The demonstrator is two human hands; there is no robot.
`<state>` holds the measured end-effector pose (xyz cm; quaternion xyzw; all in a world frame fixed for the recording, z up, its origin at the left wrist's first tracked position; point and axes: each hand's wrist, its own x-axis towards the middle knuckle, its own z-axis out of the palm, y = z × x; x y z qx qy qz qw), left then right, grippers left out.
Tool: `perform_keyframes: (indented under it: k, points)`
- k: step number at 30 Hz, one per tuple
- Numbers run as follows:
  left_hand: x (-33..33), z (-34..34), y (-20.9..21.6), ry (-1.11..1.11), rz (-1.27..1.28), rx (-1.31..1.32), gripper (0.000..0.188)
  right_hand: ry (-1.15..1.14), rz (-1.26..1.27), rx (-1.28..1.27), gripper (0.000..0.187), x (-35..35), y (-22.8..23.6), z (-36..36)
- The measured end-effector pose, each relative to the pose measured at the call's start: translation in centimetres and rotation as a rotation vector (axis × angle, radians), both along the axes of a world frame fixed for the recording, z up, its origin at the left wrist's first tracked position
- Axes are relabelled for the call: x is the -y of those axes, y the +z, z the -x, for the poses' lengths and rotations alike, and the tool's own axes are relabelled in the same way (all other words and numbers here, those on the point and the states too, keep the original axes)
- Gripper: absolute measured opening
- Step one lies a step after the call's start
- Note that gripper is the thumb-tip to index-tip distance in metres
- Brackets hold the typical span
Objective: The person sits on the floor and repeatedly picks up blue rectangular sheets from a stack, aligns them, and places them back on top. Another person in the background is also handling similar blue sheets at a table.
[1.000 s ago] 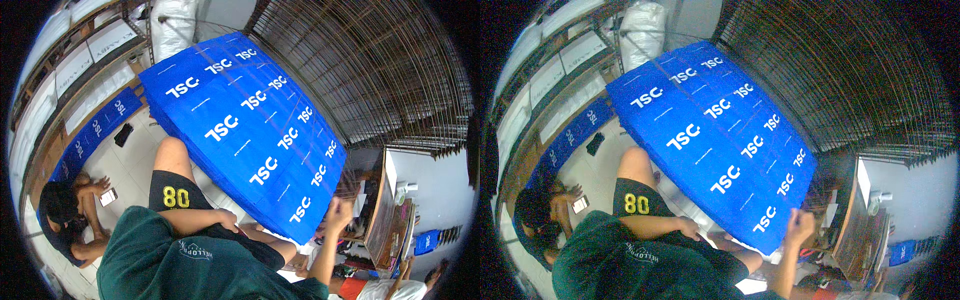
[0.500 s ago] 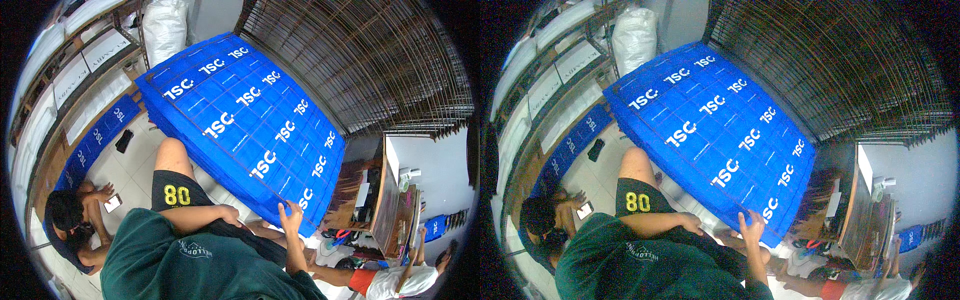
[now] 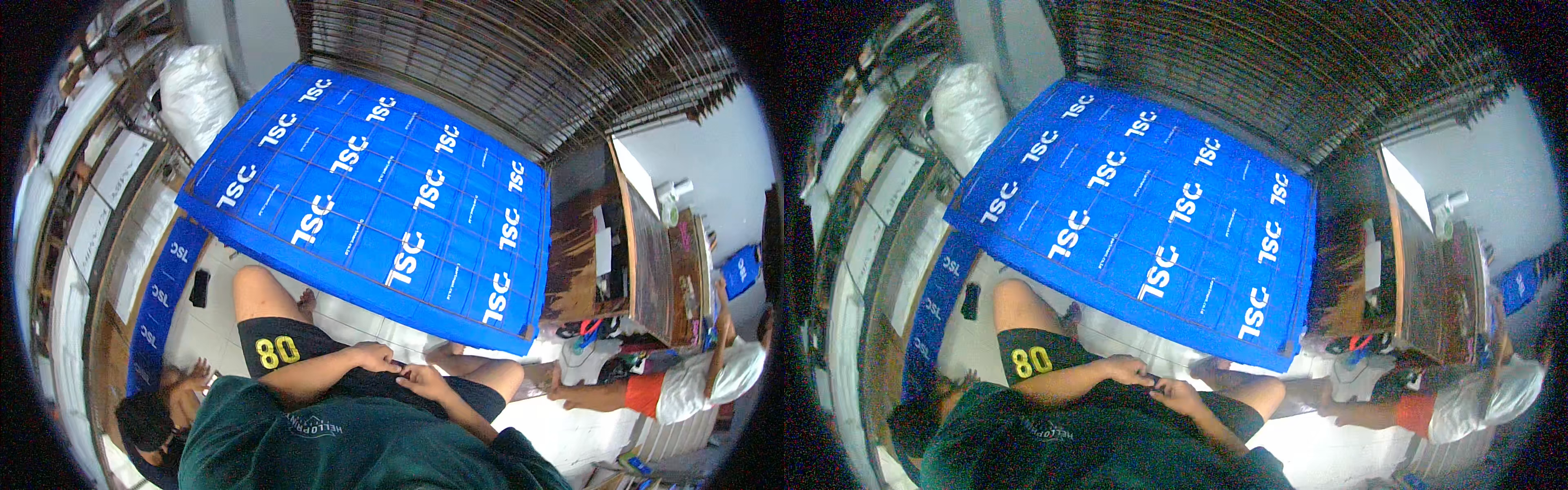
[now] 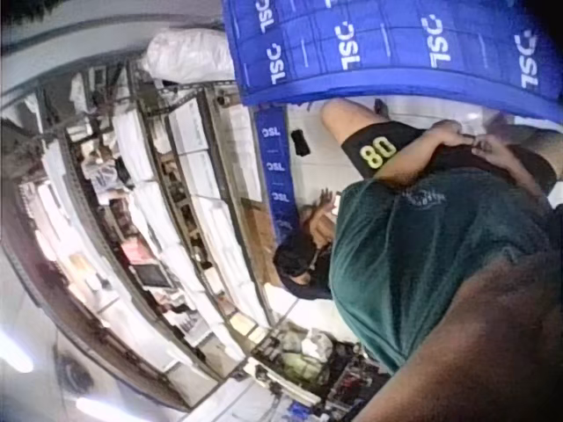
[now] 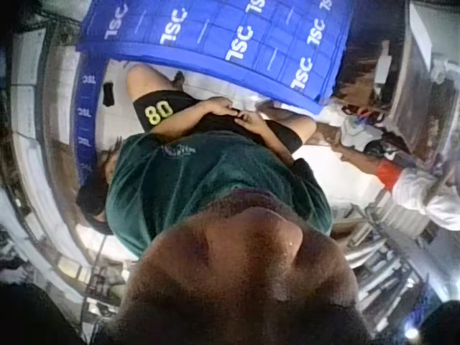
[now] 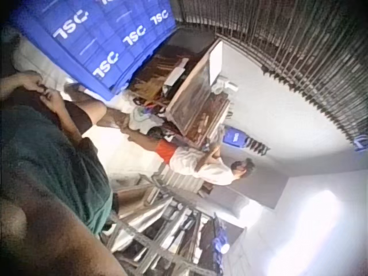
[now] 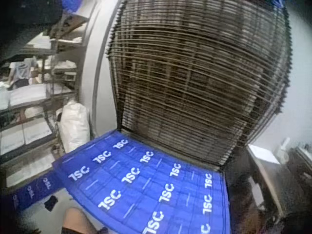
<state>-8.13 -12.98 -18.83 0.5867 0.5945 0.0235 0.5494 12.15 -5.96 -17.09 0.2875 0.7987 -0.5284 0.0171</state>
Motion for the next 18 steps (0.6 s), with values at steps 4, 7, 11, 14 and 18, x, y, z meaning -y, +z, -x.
perform_keyframes:
  k: [4,7,11,14,18]
  points:
    - [0.4,-0.2,-3.3,0.052,-0.093,0.039,0.056,0.072,-0.001,0.166,0.024,-1.8,-3.2,2.1]
    - [0.2,0.0,-1.4,0.045,-0.107,0.061,0.057,0.075,0.171,0.086,0.023,-2.8,-3.7,2.1]
    - [0.3,0.4,-2.1,0.074,-0.089,0.076,0.056,0.037,0.220,-0.023,0.024,-2.9,-4.8,1.9]
    - [0.2,0.3,-1.8,0.141,-0.029,0.107,0.054,0.010,0.273,-0.025,0.025,-2.8,-4.9,2.1]
    - [0.2,0.2,-1.7,0.170,-0.057,0.093,0.055,-0.009,0.383,0.002,0.026,-3.1,-4.5,1.9]
